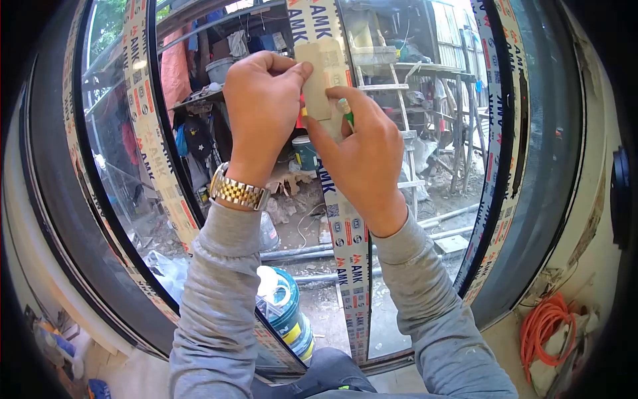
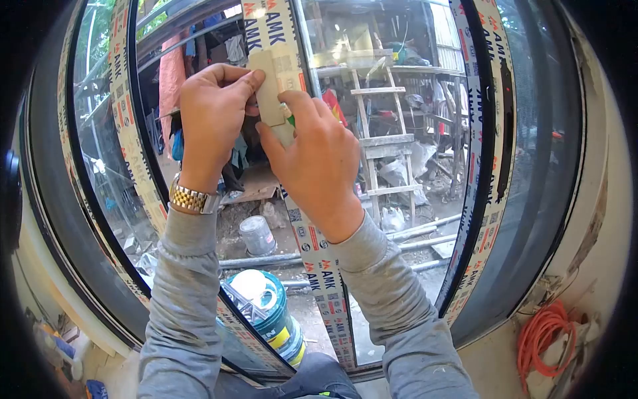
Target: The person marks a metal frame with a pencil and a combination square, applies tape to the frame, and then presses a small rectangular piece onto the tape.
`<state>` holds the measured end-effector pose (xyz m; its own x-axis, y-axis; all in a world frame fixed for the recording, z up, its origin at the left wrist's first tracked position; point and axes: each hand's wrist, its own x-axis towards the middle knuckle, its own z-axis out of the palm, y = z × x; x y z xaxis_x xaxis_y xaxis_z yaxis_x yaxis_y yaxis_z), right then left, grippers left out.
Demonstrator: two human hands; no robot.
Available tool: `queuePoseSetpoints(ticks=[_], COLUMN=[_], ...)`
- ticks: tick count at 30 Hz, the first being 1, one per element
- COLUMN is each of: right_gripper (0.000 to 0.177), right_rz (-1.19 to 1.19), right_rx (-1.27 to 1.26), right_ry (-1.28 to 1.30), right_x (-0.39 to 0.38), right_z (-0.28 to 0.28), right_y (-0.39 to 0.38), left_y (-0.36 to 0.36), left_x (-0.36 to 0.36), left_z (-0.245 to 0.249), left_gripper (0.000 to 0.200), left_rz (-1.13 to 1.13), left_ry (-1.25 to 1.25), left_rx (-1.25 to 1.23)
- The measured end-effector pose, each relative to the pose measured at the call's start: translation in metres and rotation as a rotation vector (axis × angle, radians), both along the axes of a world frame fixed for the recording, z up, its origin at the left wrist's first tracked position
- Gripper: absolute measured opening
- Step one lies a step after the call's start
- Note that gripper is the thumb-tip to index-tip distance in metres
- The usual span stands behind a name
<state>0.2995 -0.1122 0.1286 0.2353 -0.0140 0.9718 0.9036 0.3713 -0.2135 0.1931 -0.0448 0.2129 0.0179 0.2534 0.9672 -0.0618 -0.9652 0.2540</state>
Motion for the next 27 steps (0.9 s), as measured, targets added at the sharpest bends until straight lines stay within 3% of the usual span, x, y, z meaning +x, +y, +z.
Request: queuePoseSetpoints(ticks=[3, 11, 27], right_gripper=[0.043, 0.042, 0.043], right_rz=[-0.062, -0.122, -0.175], right_rx=[0.139, 0.138, 0.181], right_ry=[-0.058, -0.020, -0.023], right_x=[0.001, -0.006, -0.006], right_z=[0.000, -0.001, -0.001], right_y=[0.015, 0.019, 0.019], left_y=[-0.006, 0.000, -0.002], left_x=[-0.001, -0.003, -0.006], left_z=[-0.001, 0.003, 0.010], left_gripper=[0.018, 0.018, 0.018], left_rz=[0.036, 0.165, 0.191], left_ry=[0.007, 0.107, 0.155], left_rx=[-0.024, 0.089, 0.091])
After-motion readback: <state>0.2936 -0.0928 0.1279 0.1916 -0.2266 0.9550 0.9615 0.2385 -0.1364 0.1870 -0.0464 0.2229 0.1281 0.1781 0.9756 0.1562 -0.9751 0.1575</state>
